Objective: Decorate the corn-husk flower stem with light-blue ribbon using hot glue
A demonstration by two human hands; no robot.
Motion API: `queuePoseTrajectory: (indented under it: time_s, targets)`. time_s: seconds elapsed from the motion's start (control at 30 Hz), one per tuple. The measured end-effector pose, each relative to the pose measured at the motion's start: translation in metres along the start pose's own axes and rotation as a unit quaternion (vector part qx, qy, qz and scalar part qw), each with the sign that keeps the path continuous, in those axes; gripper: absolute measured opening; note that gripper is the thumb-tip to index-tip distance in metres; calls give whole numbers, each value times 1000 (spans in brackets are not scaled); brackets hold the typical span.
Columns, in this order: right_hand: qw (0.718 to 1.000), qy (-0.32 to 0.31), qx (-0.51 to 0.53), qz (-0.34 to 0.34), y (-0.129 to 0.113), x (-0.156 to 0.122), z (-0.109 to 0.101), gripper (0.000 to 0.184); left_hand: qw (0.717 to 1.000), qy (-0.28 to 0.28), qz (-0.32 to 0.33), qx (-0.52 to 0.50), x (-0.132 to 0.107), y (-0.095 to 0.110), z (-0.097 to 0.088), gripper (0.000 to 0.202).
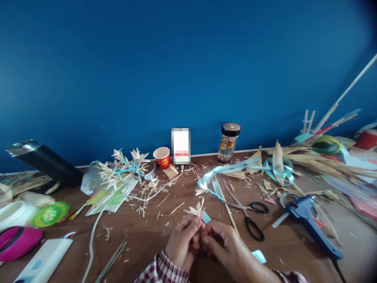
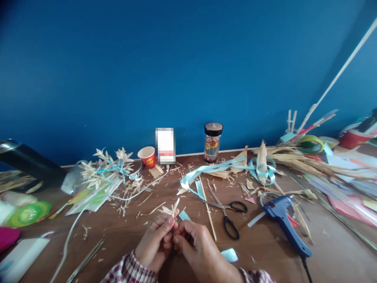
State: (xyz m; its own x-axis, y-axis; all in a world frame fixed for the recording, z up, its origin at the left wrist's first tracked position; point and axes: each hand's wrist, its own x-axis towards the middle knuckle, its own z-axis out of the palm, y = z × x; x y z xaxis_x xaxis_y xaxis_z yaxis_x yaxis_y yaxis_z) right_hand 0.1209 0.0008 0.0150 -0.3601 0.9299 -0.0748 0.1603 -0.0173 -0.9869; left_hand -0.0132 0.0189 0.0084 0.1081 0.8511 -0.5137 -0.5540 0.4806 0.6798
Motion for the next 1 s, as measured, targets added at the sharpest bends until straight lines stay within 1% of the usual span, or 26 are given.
queuePoseTrajectory:
  time_s: [0.17, 0.37, 0.5, 0.67, 0.87, 1.0]
  targets:
    - [1000, -2, 10, 13, 3, 2, -1, 17, 1000, -16, -14, 4, 1, 1, -3, 34]
    - [1000, -9, 4, 10, 10, 3, 0, 19, 999, -37, 15, 25, 5, -3, -9, 30]
    - [999, -15, 23, 19, 9, 4, 1, 22, 999, -35, 18, 8, 5, -4, -7, 29]
    - [998, -27, 46, 34, 8, 5, 0, 24, 999, -21, -2, -27, 3, -1, -2, 32]
    - [997, -21, 65, 45, 8, 6, 0, 21, 1000, 0, -6, -30, 7, -3, -4, 31]
    - [997, -21, 62, 34, 7, 5, 1, 17, 1000, -7, 5, -29, 6, -3, -5, 28]
